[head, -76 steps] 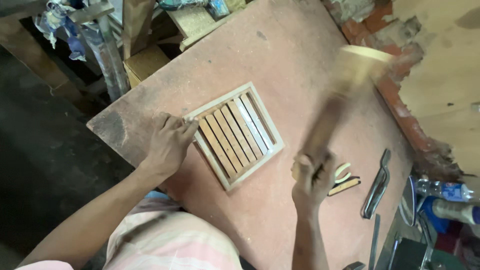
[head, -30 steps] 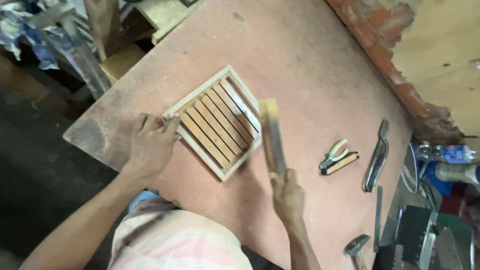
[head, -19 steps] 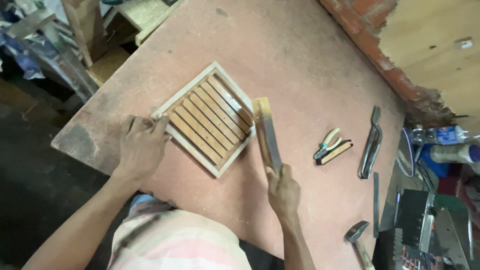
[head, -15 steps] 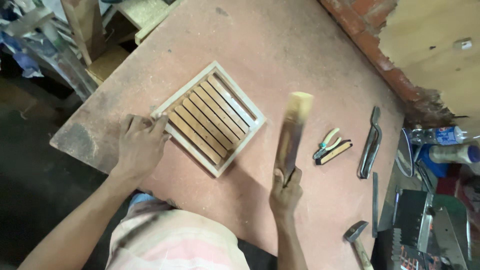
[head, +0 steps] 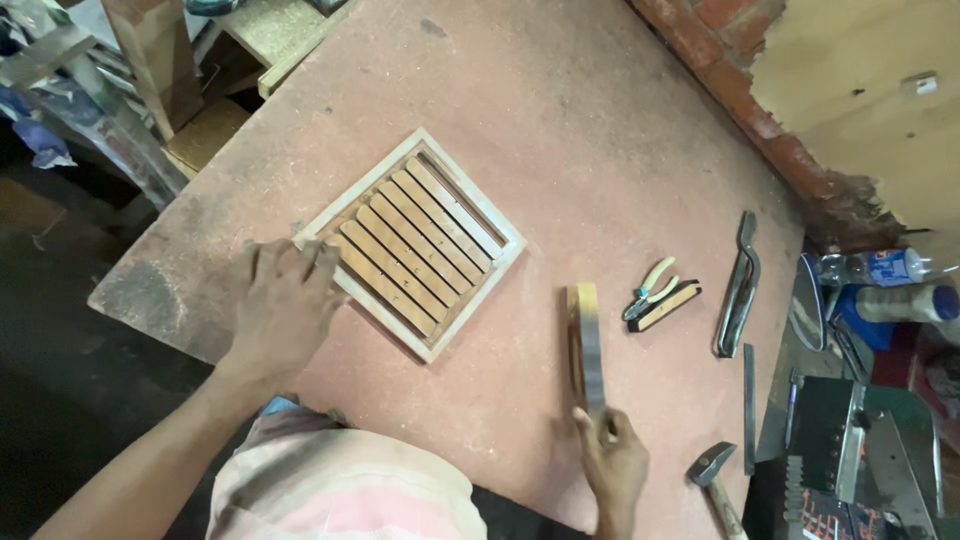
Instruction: The person places wooden slats into a square wooden frame on the workbench, taps them into place with a hammer, and sands the slats with a sanding block, repeating the fitting and hammering across the slats.
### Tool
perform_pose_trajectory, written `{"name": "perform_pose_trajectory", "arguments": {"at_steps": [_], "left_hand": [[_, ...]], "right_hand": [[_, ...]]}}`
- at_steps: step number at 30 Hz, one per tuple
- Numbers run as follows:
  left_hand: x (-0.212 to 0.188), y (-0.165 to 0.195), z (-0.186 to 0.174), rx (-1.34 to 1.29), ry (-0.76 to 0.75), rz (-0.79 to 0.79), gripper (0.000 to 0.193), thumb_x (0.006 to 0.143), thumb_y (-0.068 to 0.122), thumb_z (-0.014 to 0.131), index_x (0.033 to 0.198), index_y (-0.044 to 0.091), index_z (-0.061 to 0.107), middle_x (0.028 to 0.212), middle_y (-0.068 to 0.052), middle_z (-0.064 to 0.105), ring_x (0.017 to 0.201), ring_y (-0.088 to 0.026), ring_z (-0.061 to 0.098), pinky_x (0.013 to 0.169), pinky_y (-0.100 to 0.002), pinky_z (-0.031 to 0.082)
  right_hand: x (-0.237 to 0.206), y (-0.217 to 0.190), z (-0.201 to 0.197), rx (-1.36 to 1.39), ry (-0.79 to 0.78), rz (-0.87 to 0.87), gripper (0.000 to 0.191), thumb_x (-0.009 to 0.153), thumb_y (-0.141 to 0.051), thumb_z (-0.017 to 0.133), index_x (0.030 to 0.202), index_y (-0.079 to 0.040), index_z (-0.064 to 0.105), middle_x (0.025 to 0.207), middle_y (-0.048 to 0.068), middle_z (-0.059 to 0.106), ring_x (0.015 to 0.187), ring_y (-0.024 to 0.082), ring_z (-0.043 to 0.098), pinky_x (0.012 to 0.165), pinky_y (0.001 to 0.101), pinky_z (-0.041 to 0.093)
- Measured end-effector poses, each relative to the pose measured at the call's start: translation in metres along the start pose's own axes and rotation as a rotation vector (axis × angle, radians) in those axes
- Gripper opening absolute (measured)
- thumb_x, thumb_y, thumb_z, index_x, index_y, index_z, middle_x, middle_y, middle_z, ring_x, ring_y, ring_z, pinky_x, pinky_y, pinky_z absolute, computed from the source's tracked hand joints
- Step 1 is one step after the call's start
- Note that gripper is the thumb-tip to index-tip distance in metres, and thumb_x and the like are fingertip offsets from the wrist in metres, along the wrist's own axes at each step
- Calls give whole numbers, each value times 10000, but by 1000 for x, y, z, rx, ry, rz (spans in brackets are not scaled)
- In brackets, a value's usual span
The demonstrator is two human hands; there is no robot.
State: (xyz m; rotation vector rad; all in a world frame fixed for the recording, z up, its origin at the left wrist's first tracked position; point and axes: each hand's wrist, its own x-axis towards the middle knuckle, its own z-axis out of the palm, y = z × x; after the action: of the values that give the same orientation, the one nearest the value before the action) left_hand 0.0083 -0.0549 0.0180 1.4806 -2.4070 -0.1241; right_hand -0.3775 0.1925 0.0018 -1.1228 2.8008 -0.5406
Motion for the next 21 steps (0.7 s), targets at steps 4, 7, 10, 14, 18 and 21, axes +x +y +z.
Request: {"name": "perform_pose_trajectory", "arguments": {"at_steps": [4, 7, 10, 14, 18, 21], "left_hand": [[15, 37, 7, -82, -42, 195, 617, 829, 417, 713, 1346, 98, 605, 1389, -168, 577, 1289, -369, 456, 1099, -539, 326], [33, 78, 12, -182, -30, 351, 634, 810, 436, 716, 1334, 101, 595, 1381, -161, 561, 1292, -387, 444, 1101, -568, 320], [45, 118, 15, -214, -119, 403, 684, 785, 452, 731, 1330, 64, 591, 1346, -178, 553, 1275, -387, 443, 1086, -564, 328], [51, 138, 12, -137, -157, 374, 722, 708, 441, 772, 1286, 38, 613, 1364, -196, 538, 1240, -376, 455, 1042, -542, 359], [52, 134, 11, -88, -66, 395, 526, 800, 277, 705, 1256, 28, 624, 1357, -187, 566, 1230, -351, 493, 1032, -519, 390], [51, 126, 10, -66, -6, 421, 427, 854, 183, 634, 1239, -1, 624, 1359, -184, 583, 1243, -337, 510, 1047, -504, 395]], "right_hand": [[26, 24, -16, 127, 143, -90, 292, 912, -303, 793, 986, -24, 748, 820, 118, 751, 710, 184, 712, 669, 330, 548], [69, 28, -14, 568, 49, 120, 207, 966, -183, 712, 998, 21, 709, 820, 73, 703, 627, 103, 629, 528, 245, 490], [123, 18, -4, 633, 116, 159, 223, 939, -159, 725, 1066, 20, 686, 886, 97, 737, 625, 122, 673, 499, 266, 523], [187, -4, 6, 540, 231, 331, 336, 895, -248, 771, 1077, 17, 673, 828, 117, 738, 610, 163, 692, 499, 321, 553], [226, -9, 13, 160, 156, 212, 388, 885, -347, 794, 882, 40, 774, 743, 159, 735, 647, 224, 703, 658, 379, 537], [242, -7, 18, 185, 113, 215, 399, 932, -356, 669, 844, 21, 765, 750, 162, 743, 655, 255, 701, 664, 444, 546]]}}
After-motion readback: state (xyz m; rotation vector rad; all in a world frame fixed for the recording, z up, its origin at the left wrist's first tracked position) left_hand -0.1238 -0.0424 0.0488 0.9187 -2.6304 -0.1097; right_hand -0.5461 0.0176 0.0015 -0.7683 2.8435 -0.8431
